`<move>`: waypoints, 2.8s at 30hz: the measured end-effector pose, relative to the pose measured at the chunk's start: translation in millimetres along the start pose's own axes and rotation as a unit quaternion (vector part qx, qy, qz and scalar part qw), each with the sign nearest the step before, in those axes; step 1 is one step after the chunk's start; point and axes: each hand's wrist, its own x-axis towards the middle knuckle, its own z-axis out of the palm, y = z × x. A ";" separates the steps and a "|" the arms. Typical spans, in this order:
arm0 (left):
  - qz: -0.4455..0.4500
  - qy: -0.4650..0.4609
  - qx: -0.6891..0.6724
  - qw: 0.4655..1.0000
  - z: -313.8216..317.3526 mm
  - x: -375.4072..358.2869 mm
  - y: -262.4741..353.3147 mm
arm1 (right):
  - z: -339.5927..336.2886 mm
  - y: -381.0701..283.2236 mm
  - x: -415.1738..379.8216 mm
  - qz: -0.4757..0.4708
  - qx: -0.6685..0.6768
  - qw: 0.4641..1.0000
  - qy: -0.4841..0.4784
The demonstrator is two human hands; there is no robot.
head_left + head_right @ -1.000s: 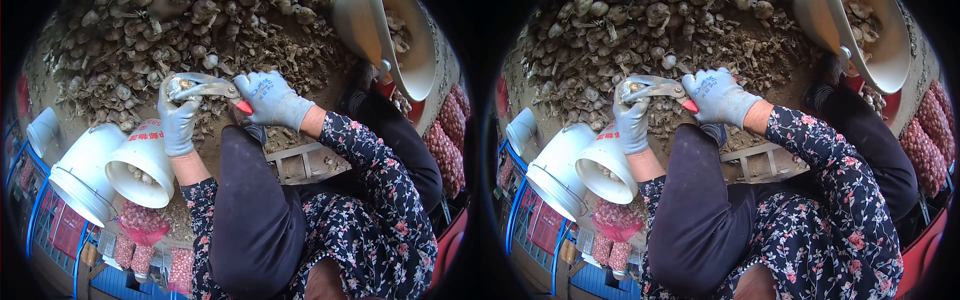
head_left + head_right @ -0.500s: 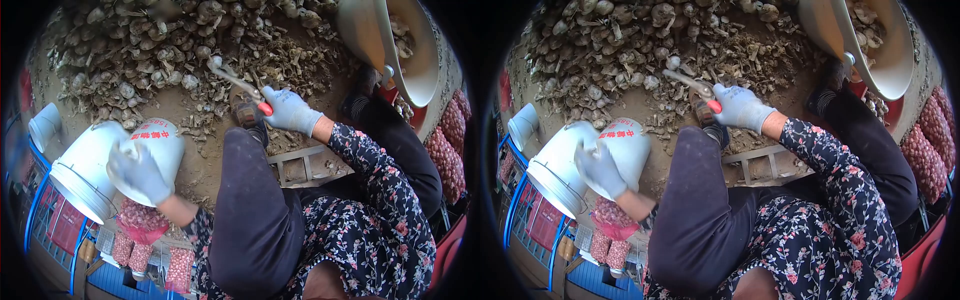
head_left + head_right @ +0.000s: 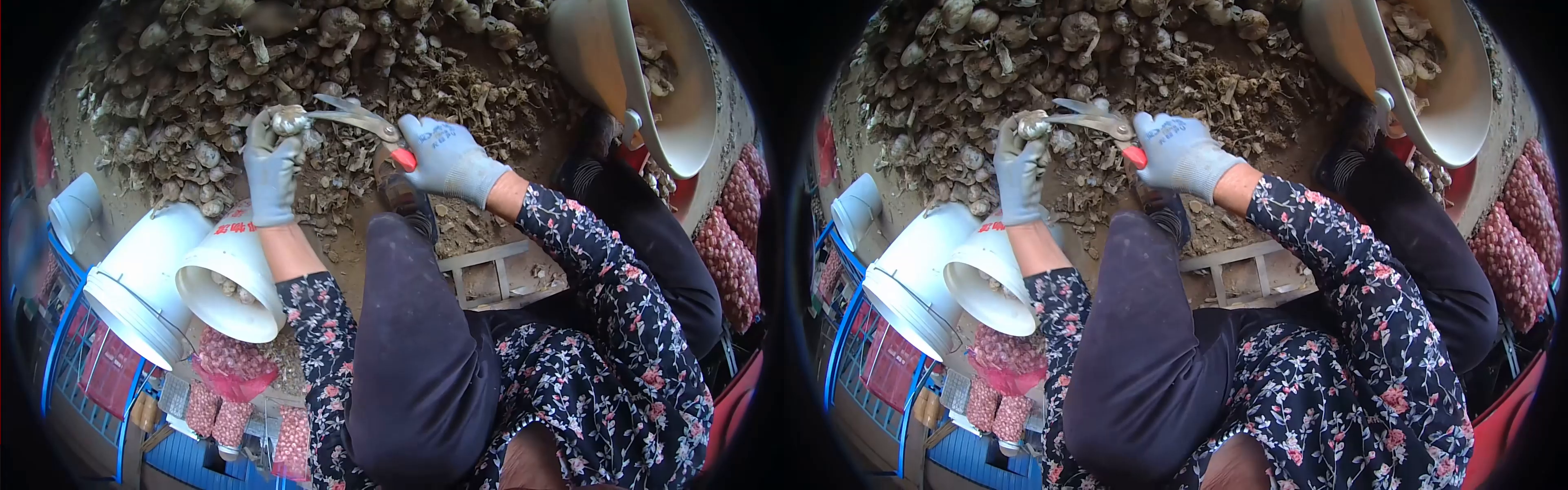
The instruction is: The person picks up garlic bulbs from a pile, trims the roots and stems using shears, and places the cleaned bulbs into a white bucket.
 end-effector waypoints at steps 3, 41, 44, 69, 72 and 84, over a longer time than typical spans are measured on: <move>0.087 -0.013 0.026 0.996 15.6 -17.9 5.4 | -6.4 -5.4 -2.1 -0.032 -0.088 0.995 0.015; 0.057 -0.087 -0.390 0.915 37.6 -59.0 -39.4 | 4.1 3.2 -50.7 0.048 0.224 0.959 -0.170; 0.064 -0.031 -0.365 0.928 43.7 -60.3 -46.8 | 12.8 0.2 -38.9 0.028 0.290 0.934 -0.206; -0.025 0.018 0.533 0.846 60.2 69.0 -39.8 | 13.6 25.0 -39.6 0.159 0.162 0.968 -0.110; 0.013 0.003 0.373 0.928 49.6 56.8 -40.5 | 2.9 24.5 -32.9 0.145 0.111 0.974 -0.131; 0.071 -0.029 0.042 0.996 48.9 -39.1 -2.5 | -16.9 -0.4 -25.7 -0.016 -0.123 0.992 -0.014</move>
